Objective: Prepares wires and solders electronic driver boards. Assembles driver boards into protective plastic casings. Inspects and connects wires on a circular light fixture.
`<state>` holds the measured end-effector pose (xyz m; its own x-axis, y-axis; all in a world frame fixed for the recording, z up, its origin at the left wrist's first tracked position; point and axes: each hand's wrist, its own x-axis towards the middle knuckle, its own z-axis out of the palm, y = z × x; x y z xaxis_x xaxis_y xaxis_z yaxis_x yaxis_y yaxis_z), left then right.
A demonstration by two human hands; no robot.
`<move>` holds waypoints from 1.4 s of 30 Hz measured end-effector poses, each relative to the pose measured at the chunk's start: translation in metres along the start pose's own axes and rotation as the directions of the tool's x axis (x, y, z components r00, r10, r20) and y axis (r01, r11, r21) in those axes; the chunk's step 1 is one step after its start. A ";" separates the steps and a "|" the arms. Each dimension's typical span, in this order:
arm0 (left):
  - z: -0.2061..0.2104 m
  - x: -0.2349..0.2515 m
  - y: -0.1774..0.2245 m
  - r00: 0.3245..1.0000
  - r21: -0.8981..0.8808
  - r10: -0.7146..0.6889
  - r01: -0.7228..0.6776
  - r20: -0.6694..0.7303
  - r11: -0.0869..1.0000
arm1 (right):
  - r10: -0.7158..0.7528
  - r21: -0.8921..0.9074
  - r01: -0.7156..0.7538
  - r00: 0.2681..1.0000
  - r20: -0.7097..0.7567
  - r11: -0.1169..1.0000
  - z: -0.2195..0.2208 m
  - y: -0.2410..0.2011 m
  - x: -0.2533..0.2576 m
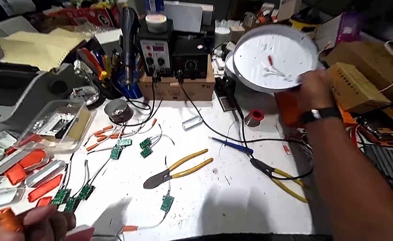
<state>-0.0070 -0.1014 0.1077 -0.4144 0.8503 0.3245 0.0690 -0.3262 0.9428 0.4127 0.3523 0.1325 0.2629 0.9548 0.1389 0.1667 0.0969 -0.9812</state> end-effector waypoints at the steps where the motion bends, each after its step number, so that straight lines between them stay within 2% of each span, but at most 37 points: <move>1: -0.003 0.005 -0.001 1.000 0.024 -0.004 0.003 0.031 1.000 | -0.044 0.002 0.044 0.998 0.038 0.999 -0.020 -0.005 -0.020; 3: -0.006 0.017 -0.001 0.994 0.065 0.002 -0.009 0.106 0.998 | -0.085 -0.032 0.092 0.982 0.169 0.995 -0.059 -0.010 -0.076; 5: -0.003 0.031 0.004 0.973 0.130 -0.003 -0.028 0.232 0.991 | -0.064 -0.097 0.095 0.957 0.282 0.991 -0.080 -0.005 -0.141; 7: 0.004 0.042 0.010 0.920 0.280 -0.055 -0.061 0.387 0.958 | 0.008 -0.148 0.044 0.943 0.332 0.988 -0.077 0.009 -0.199; 9: 0.018 0.051 0.012 0.857 0.431 -0.112 -0.137 0.503 0.892 | 0.133 -0.126 -0.094 0.927 0.350 0.988 -0.068 0.030 -0.244; 12: 0.050 0.054 0.010 0.800 0.556 -0.138 -0.270 0.584 0.786 | 0.217 -0.094 -0.196 0.905 0.366 0.976 -0.054 0.051 -0.280; 15: 0.072 0.048 -0.002 0.786 0.595 -0.089 -0.384 0.612 0.707 | 0.212 -0.083 -0.196 0.910 0.356 0.977 -0.047 0.058 -0.287; 19: 0.084 0.038 -0.009 0.787 0.605 -0.064 -0.417 0.614 0.678 | 0.141 -0.116 -0.105 0.918 0.370 0.988 -0.047 0.057 -0.284; 22: 0.088 0.036 -0.008 0.794 0.609 -0.050 -0.421 0.605 0.672 | 0.116 -0.327 0.020 0.913 0.391 0.945 -0.051 0.061 -0.279; 24: 0.091 0.037 -0.004 0.796 0.609 -0.039 -0.429 0.604 0.667 | -0.007 -0.510 0.209 0.929 0.369 0.834 -0.053 0.062 -0.283; 25: 0.091 0.038 -0.002 0.793 0.610 -0.041 -0.433 0.607 0.664 | -0.134 -0.524 0.340 0.910 0.391 0.781 -0.055 0.062 -0.288; 26: 0.093 0.039 0.000 0.787 0.612 -0.047 -0.439 0.615 0.657 | -0.269 -0.483 0.479 0.856 0.441 0.733 -0.056 0.061 -0.292; 27: 0.096 0.040 0.001 0.778 0.620 -0.056 -0.451 0.625 0.642 | -0.378 -0.398 0.603 0.772 0.511 0.691 -0.056 0.059 -0.296; 29: 0.107 0.041 -0.002 0.747 0.637 -0.088 -0.491 0.659 0.594 | -0.463 -0.247 0.745 0.601 0.652 0.619 -0.048 0.053 -0.305; 31: 0.120 0.043 -0.013 0.705 0.648 -0.158 -0.507 0.691 0.569 | -0.464 -0.147 0.772 0.509 0.725 0.618 -0.037 0.053 -0.308; 33: 0.131 0.045 -0.025 0.666 0.655 -0.236 -0.493 0.708 0.572 | -0.459 -0.089 0.747 0.492 0.740 0.658 -0.031 0.057 -0.308; 38: 0.148 0.049 -0.037 0.582 0.618 -0.290 -0.507 0.759 0.600 | -0.461 -0.031 0.695 0.508 0.728 0.718 -0.024 0.061 -0.306; 42: 0.152 0.055 -0.040 0.558 0.603 -0.305 -0.490 0.772 0.630 | -0.436 -0.031 0.637 0.561 0.703 0.770 -0.023 0.063 -0.310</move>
<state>0.1057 0.0215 0.0991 0.4483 0.8926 -0.0475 0.7935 -0.3729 0.4809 0.3633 0.0564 0.0307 -0.5936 0.6913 0.4120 0.3251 0.6743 -0.6630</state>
